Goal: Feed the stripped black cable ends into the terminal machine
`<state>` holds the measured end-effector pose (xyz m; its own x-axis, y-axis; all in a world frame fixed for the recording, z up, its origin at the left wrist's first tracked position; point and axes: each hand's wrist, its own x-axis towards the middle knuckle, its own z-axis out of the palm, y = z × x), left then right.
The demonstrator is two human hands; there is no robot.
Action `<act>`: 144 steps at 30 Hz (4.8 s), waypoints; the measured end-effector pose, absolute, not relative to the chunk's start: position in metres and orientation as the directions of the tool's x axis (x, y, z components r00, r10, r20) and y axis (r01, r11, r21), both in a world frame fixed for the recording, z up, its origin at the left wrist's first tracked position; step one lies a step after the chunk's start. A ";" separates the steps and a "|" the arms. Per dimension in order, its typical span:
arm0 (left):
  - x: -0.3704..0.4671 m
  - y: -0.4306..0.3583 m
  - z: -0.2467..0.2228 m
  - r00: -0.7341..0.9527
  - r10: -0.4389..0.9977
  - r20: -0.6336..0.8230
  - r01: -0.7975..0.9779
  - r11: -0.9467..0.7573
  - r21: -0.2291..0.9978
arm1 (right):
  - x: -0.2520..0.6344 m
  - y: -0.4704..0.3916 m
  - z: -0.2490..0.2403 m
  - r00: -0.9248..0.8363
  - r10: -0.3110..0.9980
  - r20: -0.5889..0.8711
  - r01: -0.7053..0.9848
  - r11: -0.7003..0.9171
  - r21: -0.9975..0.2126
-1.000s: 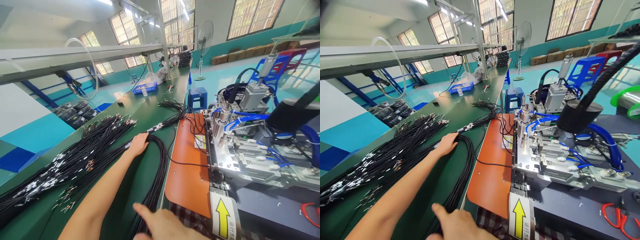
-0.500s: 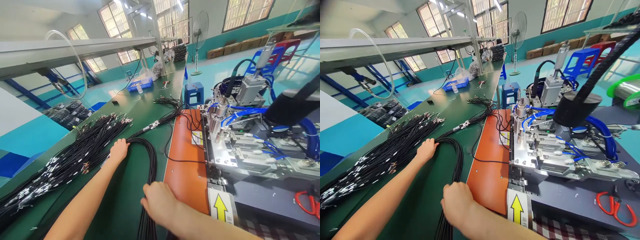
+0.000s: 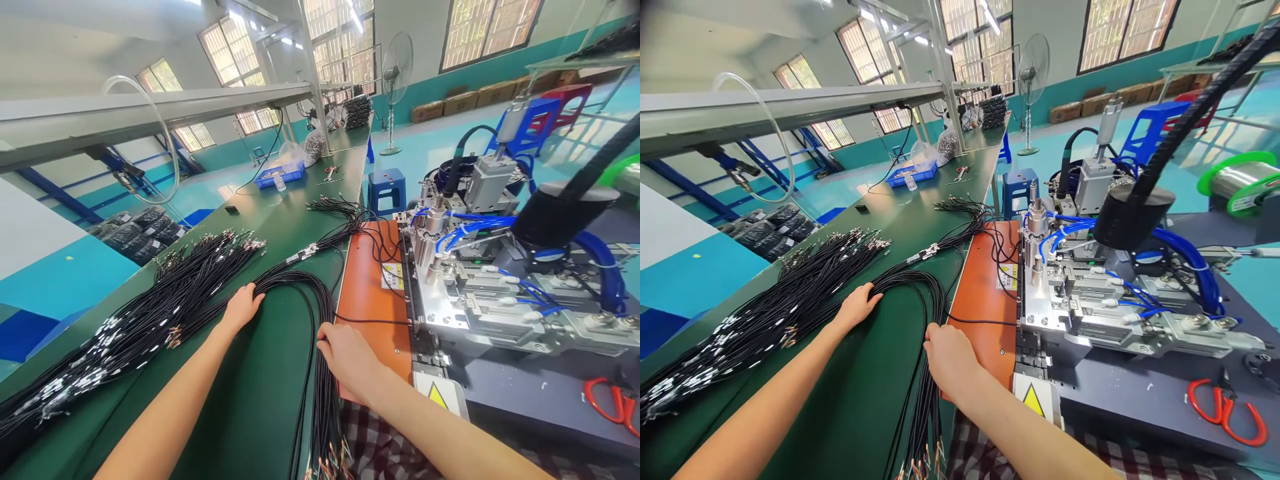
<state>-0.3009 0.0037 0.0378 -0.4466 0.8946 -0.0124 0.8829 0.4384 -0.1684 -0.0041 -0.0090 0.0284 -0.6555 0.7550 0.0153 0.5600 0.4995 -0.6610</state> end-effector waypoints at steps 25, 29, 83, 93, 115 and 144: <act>-0.305 0.166 0.057 -0.076 0.948 -0.310 0.997 0.071 -0.028 | -0.002 -0.012 0.032 -0.684 0.729 0.007 0.592 0.560 -0.579; -0.300 0.185 0.053 -0.037 0.971 -0.235 0.995 0.015 -0.094 | -0.007 -0.010 0.034 -0.711 0.702 -0.030 0.599 0.584 -0.548; -0.183 -0.009 0.052 -0.140 0.987 -0.079 0.940 0.157 0.303 | 0.025 -0.018 0.021 -0.616 0.787 -0.045 0.399 0.261 -0.879; -0.143 -0.034 0.012 -0.220 0.975 -0.016 0.898 0.209 0.387 | 0.017 -0.023 0.031 -0.589 0.803 -0.090 0.582 0.345 -0.736; -0.160 -0.033 0.037 -0.377 0.915 -0.144 0.655 0.373 0.657 | 0.090 -0.019 0.052 -0.620 0.721 -0.310 -0.263 -0.563 -0.784; -0.198 -0.065 0.089 -0.151 0.832 -0.534 -0.186 0.507 0.842 | -0.088 0.047 0.048 -0.620 0.674 -0.401 -0.141 -0.599 -0.788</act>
